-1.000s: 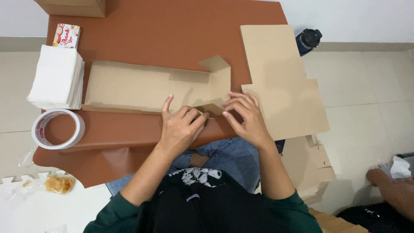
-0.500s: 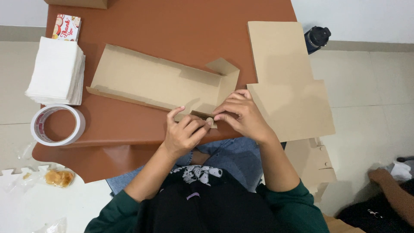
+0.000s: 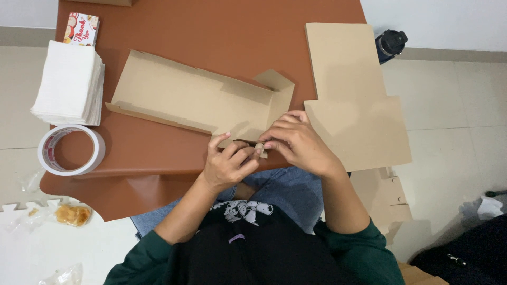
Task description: Assembling small cardboard boxes by folding flat sheets and tucking in flaps.
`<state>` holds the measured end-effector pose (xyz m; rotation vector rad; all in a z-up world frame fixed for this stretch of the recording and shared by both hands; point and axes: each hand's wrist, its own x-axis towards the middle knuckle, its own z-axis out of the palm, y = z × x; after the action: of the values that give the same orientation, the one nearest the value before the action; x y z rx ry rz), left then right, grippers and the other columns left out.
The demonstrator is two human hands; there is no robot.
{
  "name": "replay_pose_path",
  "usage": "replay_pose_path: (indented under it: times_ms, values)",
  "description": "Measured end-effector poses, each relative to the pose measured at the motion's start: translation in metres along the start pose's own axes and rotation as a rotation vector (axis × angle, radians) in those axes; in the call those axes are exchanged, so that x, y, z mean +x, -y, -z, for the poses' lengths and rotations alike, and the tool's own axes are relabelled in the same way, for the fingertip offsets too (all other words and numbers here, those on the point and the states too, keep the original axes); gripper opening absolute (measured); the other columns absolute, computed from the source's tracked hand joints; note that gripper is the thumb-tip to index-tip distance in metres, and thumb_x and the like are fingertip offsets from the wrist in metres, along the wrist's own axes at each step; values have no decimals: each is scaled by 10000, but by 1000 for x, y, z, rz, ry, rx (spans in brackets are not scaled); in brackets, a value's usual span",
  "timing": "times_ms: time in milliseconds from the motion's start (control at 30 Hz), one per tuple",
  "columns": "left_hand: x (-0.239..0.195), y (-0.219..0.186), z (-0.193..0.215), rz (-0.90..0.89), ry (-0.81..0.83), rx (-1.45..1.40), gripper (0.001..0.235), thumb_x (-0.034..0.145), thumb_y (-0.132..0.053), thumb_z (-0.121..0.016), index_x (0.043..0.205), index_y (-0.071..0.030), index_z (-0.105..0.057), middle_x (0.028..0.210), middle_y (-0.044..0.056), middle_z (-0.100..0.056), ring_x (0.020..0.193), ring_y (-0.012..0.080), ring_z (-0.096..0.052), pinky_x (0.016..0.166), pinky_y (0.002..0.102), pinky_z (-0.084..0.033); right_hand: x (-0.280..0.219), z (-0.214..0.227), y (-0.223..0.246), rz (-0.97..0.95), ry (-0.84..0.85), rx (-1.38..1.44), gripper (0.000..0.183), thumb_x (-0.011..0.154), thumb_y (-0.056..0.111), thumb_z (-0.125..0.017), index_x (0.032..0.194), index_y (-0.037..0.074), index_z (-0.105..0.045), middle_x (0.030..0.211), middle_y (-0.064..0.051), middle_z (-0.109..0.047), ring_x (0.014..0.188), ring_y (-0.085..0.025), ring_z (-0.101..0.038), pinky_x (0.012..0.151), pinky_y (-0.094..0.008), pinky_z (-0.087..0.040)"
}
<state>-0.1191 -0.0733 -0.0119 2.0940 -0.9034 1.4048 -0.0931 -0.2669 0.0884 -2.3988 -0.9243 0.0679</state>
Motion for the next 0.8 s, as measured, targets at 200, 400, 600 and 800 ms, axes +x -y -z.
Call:
replay_pose_path:
  times_ms: [200,400,600,800]
  values:
    - [0,1,-1,14,-1,6,253,967,-120,-693,739,-163,-592,823,-22,-611,810,134,-634,976,455,-462,4,2,-1,4,75,-33,109,947,224,-692,962,124,-730,810,-35,-705,924,-230,-656,1058,-494,-320]
    - [8,-4,3,76,-19,-23,147,987,-209,-681,842,-187,-666,1056,-8,-706,1049,166,-682,1017,423,-470,7,7,1,3,164,-54,84,903,212,-728,915,128,-721,774,-13,-701,894,-221,-663,1044,-494,-326]
    - [15,-2,7,95,8,-66,174,981,-171,-690,819,-164,-625,1081,13,-725,1013,181,-705,1008,417,-439,14,14,3,-14,270,-26,109,896,229,-729,914,123,-712,818,-22,-738,917,-225,-685,1044,-493,-311]
    - [12,0,6,105,32,-116,166,972,-158,-694,819,-141,-631,1082,30,-722,977,171,-696,995,394,-426,22,21,2,-50,326,13,97,961,133,-631,922,99,-714,817,-49,-757,890,-245,-701,1025,-471,-336]
